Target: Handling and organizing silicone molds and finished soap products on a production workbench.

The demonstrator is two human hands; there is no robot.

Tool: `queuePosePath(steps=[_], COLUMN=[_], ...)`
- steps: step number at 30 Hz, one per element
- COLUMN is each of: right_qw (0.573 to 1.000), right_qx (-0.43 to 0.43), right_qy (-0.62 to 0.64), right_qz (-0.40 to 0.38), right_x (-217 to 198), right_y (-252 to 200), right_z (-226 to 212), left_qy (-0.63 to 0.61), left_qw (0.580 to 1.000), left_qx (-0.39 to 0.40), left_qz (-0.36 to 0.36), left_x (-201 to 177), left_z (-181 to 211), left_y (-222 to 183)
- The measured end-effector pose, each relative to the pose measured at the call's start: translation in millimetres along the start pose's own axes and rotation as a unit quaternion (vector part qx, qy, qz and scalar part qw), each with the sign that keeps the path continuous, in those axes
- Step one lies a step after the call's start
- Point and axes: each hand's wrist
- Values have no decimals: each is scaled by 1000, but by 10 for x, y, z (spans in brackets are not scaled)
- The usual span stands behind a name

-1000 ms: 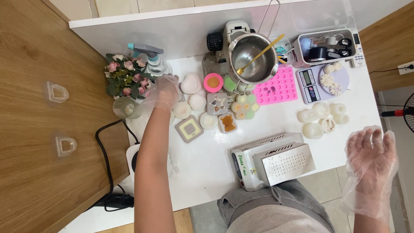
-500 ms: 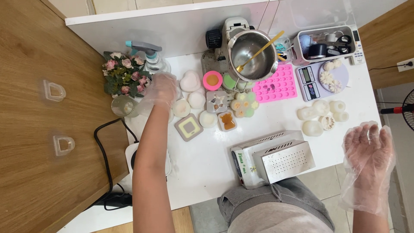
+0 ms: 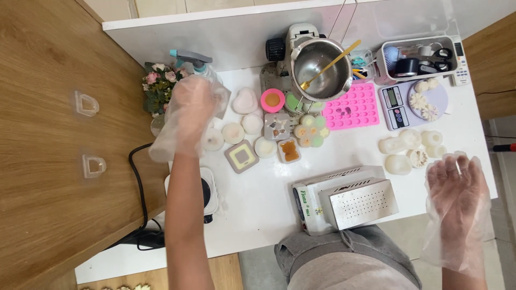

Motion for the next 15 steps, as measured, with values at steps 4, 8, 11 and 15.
queuePosePath(steps=[4, 8, 11, 15], right_qw=[992, 958, 908, 879], right_qx=[61, 97, 111, 88], right_qy=[-110, -212, -296, -329], right_qz=[-18, -164, -273, -334], right_x=[615, 997, 1363, 1613], right_y=[-321, -558, -766, -957], right_z=[104, 292, 293, 238], left_qy=[-207, -617, -681, -650], left_qw=[976, 774, 723, 754], left_qx=[-52, -127, -110, -95], left_qz=[-47, -65, -47, -3], left_x=[-952, -1088, -989, -1174], left_z=[370, 950, 1431, 2163], left_y=[-753, -1485, -1834, -2119])
Point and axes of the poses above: each hand's wrist, its own y-axis towards the middle knuckle, its own x-axis out of the palm, z = x × y, and after that the axes turned 12 degrees about y, right-handed
